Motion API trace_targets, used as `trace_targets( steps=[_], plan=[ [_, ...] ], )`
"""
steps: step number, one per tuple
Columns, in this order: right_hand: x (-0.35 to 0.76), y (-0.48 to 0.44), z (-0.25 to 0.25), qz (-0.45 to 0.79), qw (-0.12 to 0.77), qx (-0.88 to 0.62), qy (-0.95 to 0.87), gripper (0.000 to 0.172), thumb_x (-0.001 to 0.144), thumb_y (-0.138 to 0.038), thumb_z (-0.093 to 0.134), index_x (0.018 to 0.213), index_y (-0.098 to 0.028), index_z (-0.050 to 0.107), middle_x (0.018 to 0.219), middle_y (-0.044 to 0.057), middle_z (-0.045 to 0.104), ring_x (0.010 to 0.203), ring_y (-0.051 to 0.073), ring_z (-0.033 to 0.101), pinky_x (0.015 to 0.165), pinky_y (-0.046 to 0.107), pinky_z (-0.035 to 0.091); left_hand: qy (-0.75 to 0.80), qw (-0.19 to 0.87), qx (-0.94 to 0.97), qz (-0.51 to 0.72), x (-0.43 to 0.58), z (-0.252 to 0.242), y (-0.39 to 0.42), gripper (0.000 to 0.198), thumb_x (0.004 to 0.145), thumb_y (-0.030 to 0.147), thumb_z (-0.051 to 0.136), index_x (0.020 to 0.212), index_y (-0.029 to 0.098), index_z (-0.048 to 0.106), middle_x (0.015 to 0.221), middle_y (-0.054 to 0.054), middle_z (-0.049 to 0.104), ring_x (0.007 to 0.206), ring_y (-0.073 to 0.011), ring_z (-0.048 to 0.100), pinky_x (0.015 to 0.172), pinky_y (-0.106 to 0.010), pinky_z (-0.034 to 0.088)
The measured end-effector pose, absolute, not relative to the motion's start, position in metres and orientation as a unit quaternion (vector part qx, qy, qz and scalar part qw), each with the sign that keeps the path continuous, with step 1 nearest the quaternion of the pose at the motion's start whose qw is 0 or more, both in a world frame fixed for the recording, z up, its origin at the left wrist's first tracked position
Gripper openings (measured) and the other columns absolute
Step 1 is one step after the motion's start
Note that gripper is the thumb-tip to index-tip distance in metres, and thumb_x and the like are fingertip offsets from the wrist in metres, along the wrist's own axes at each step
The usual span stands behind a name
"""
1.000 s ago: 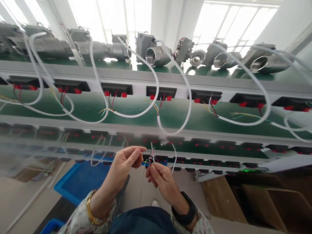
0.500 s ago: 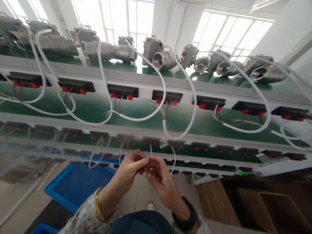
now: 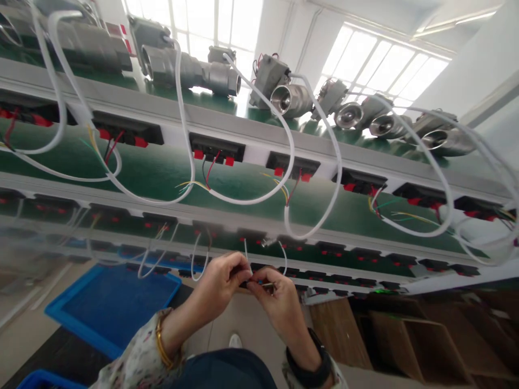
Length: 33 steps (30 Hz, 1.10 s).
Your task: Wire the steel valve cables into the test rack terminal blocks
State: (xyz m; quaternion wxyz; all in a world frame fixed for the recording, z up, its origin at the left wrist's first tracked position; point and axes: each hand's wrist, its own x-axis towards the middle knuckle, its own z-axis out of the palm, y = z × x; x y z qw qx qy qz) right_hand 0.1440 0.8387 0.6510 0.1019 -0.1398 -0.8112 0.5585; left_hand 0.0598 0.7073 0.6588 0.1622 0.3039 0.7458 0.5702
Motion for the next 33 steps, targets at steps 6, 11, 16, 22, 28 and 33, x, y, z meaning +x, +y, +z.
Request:
trace_targets(
  steps=[6,11,16,22,28,33],
  plan=[
    [0.134,0.829,0.644,0.700,0.129,-0.188,-0.677,0.021,0.071,-0.034,0.070,0.069,-0.015,0.061,0.055,-0.003,0.056,0.044,0.007,0.046,0.044,0.020,0.036,0.579,0.226,0.164,0.766,0.064,0.640,0.718,0.025,0.078,0.037,0.060,0.069,0.015,0.052,0.061,0.003,0.048,0.055,-0.0106,0.046,0.052,-0.022,0.039],
    [0.130,0.818,0.633,0.724,0.176,-0.189,-0.640,0.021,0.074,-0.034,0.069,0.069,-0.016,0.060,0.059,-0.002,0.060,0.048,0.008,0.052,0.049,0.020,0.043,0.517,0.226,0.097,0.820,0.069,0.633,0.725,0.028,0.076,0.037,0.066,0.067,0.016,0.049,0.055,0.006,0.045,0.046,-0.0078,0.045,0.044,-0.019,0.038],
    [0.127,0.817,0.628,0.674,0.204,-0.202,-0.681,0.020,0.078,-0.035,0.064,0.072,-0.017,0.058,0.056,-0.003,0.057,0.048,0.010,0.054,0.049,0.022,0.045,0.493,0.244,0.097,0.829,0.067,0.637,0.728,0.028,0.077,0.038,0.064,0.071,0.016,0.048,0.055,0.006,0.047,0.044,-0.0082,0.046,0.042,-0.019,0.038],
    [0.110,0.819,0.629,0.427,0.404,-0.141,-0.796,0.013,0.083,-0.023,0.056,0.072,-0.018,0.055,0.092,0.007,0.061,0.089,0.019,0.059,0.077,0.034,0.049,0.495,0.206,0.070,0.841,0.058,0.614,0.739,0.018,0.083,0.034,0.060,0.084,0.017,0.053,0.078,0.001,0.055,0.072,-0.0106,0.054,0.066,-0.020,0.043],
    [0.095,0.821,0.630,0.329,0.449,-0.106,-0.824,0.012,0.083,-0.018,0.055,0.071,-0.019,0.053,0.100,0.009,0.061,0.102,0.021,0.055,0.091,0.042,0.042,0.471,0.160,0.148,0.855,0.033,0.602,0.753,0.027,0.075,0.026,0.068,0.095,0.019,0.052,0.097,-0.004,0.059,0.092,-0.0179,0.057,0.087,-0.032,0.044],
    [0.097,0.820,0.629,0.318,0.444,-0.098,-0.832,0.013,0.082,-0.015,0.055,0.070,-0.019,0.052,0.102,0.009,0.061,0.103,0.020,0.055,0.093,0.041,0.040,0.447,0.137,0.126,0.875,0.025,0.600,0.757,0.036,0.066,0.026,0.075,0.086,0.020,0.047,0.089,-0.002,0.058,0.091,-0.0190,0.058,0.088,-0.035,0.045]
  ],
)
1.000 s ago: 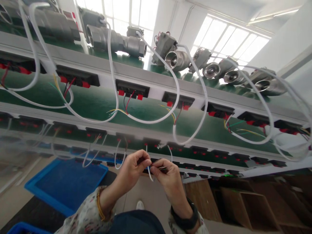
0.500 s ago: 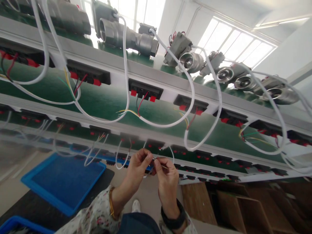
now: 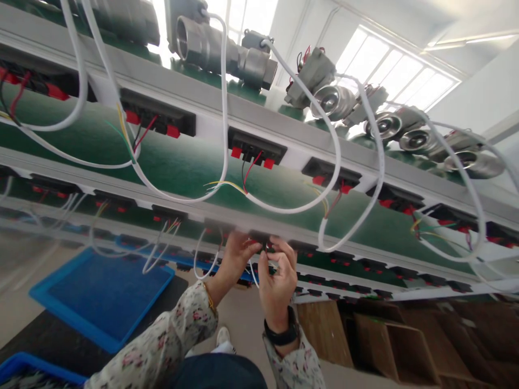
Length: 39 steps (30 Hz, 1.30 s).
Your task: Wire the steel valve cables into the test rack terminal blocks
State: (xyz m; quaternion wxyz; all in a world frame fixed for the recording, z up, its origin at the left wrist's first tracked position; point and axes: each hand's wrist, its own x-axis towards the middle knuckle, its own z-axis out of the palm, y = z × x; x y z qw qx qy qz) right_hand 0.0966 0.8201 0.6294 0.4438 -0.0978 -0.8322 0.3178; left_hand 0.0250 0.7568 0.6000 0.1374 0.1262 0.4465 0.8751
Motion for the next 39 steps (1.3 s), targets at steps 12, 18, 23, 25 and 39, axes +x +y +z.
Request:
trace_targets(
  steps=[12,18,23,25,39],
  plan=[
    [0.095,0.816,0.629,0.338,0.444,-0.114,-0.822,0.008,0.085,-0.018,0.054,0.077,-0.019,0.056,0.101,0.009,0.060,0.101,0.020,0.056,0.089,0.040,0.043,0.456,0.149,0.142,0.866,0.024,0.592,0.758,0.048,0.063,0.028,0.079,0.099,0.020,0.048,0.105,-0.006,0.059,0.103,-0.0218,0.055,0.090,-0.035,0.043],
    [0.098,0.818,0.639,0.352,0.409,-0.118,-0.834,0.013,0.086,-0.019,0.052,0.073,-0.019,0.056,0.099,0.008,0.059,0.100,0.019,0.055,0.088,0.037,0.044,0.440,0.153,0.175,0.867,0.021,0.592,0.761,0.046,0.067,0.026,0.076,0.102,0.020,0.048,0.107,-0.005,0.058,0.105,-0.0208,0.054,0.092,-0.034,0.041],
    [0.100,0.818,0.636,0.286,0.446,-0.127,-0.838,0.009,0.085,-0.019,0.054,0.076,-0.019,0.056,0.096,0.007,0.055,0.098,0.020,0.054,0.086,0.038,0.044,0.448,0.163,0.176,0.861,0.017,0.584,0.755,0.035,0.070,0.023,0.073,0.098,0.020,0.053,0.102,-0.004,0.060,0.099,-0.0197,0.057,0.087,-0.034,0.044],
    [0.101,0.817,0.631,0.285,0.448,-0.127,-0.838,0.007,0.085,-0.018,0.054,0.079,-0.019,0.056,0.089,0.006,0.056,0.089,0.018,0.055,0.082,0.035,0.045,0.454,0.160,0.166,0.860,0.015,0.582,0.754,0.035,0.068,0.023,0.075,0.095,0.020,0.054,0.097,-0.003,0.061,0.094,-0.0193,0.059,0.086,-0.034,0.045],
    [0.096,0.817,0.625,0.348,0.392,-0.187,-0.831,0.011,0.084,-0.025,0.055,0.075,-0.019,0.055,0.072,0.001,0.061,0.070,0.015,0.059,0.068,0.027,0.046,0.483,0.159,0.119,0.852,0.016,0.591,0.755,0.040,0.059,0.030,0.080,0.089,0.017,0.057,0.086,-0.004,0.065,0.088,-0.0219,0.061,0.081,-0.034,0.048]
  ],
)
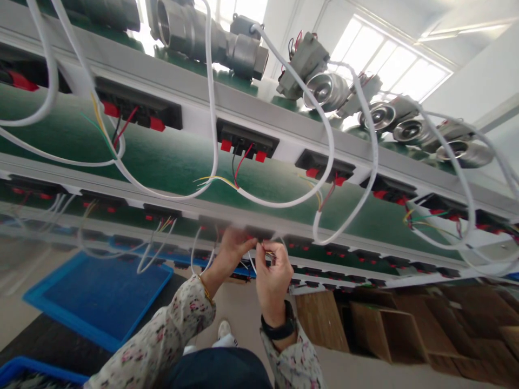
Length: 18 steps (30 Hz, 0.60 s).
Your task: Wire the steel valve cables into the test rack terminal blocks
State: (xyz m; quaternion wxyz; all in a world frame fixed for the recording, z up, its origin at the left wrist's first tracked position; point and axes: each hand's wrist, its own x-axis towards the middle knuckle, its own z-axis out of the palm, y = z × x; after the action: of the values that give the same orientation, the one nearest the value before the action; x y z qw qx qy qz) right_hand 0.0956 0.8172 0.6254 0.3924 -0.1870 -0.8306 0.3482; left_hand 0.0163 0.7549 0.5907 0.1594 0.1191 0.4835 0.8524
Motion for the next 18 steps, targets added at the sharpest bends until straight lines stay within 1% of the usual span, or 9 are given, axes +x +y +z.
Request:
trace_targets(
  steps=[5,7,10,12,16,18],
  plan=[
    [0.101,0.819,0.629,0.456,0.352,-0.200,-0.793,0.014,0.086,-0.031,0.053,0.081,-0.018,0.057,0.077,0.003,0.063,0.072,0.015,0.060,0.069,0.028,0.047,0.486,0.150,0.133,0.851,0.017,0.590,0.755,0.042,0.060,0.030,0.080,0.093,0.018,0.056,0.094,-0.006,0.065,0.093,-0.0219,0.060,0.085,-0.034,0.047],
    [0.103,0.820,0.634,0.470,0.338,-0.196,-0.792,0.016,0.086,-0.031,0.052,0.078,-0.018,0.056,0.074,0.002,0.060,0.071,0.015,0.058,0.067,0.027,0.046,0.490,0.142,0.142,0.848,0.016,0.588,0.756,0.044,0.059,0.029,0.080,0.094,0.017,0.056,0.095,-0.006,0.064,0.094,-0.0221,0.060,0.086,-0.035,0.046],
    [0.103,0.821,0.643,0.426,0.323,-0.187,-0.824,0.020,0.086,-0.030,0.051,0.071,-0.018,0.055,0.070,0.000,0.055,0.068,0.014,0.053,0.066,0.027,0.043,0.495,0.127,0.150,0.846,0.015,0.584,0.760,0.043,0.059,0.027,0.080,0.093,0.017,0.054,0.094,-0.006,0.063,0.097,-0.0224,0.059,0.089,-0.035,0.045],
    [0.103,0.823,0.647,0.391,0.317,-0.193,-0.842,0.019,0.086,-0.028,0.051,0.069,-0.018,0.056,0.070,0.001,0.055,0.069,0.015,0.053,0.067,0.028,0.042,0.497,0.119,0.158,0.845,0.015,0.583,0.762,0.041,0.060,0.027,0.079,0.092,0.017,0.054,0.094,-0.006,0.063,0.099,-0.0227,0.058,0.090,-0.035,0.045],
    [0.100,0.827,0.648,0.358,0.304,-0.210,-0.857,0.017,0.082,-0.025,0.052,0.070,-0.017,0.060,0.077,0.004,0.056,0.076,0.018,0.054,0.070,0.029,0.042,0.489,0.105,0.188,0.845,0.015,0.586,0.766,0.037,0.063,0.023,0.077,0.092,0.017,0.054,0.094,-0.005,0.062,0.098,-0.0212,0.058,0.092,-0.033,0.043],
    [0.099,0.828,0.648,0.348,0.304,-0.205,-0.863,0.017,0.081,-0.023,0.051,0.070,-0.017,0.061,0.080,0.005,0.056,0.079,0.018,0.054,0.070,0.029,0.043,0.486,0.098,0.196,0.846,0.015,0.587,0.767,0.038,0.065,0.021,0.075,0.095,0.017,0.052,0.096,-0.005,0.061,0.098,-0.0200,0.057,0.093,-0.033,0.043]
  ],
)
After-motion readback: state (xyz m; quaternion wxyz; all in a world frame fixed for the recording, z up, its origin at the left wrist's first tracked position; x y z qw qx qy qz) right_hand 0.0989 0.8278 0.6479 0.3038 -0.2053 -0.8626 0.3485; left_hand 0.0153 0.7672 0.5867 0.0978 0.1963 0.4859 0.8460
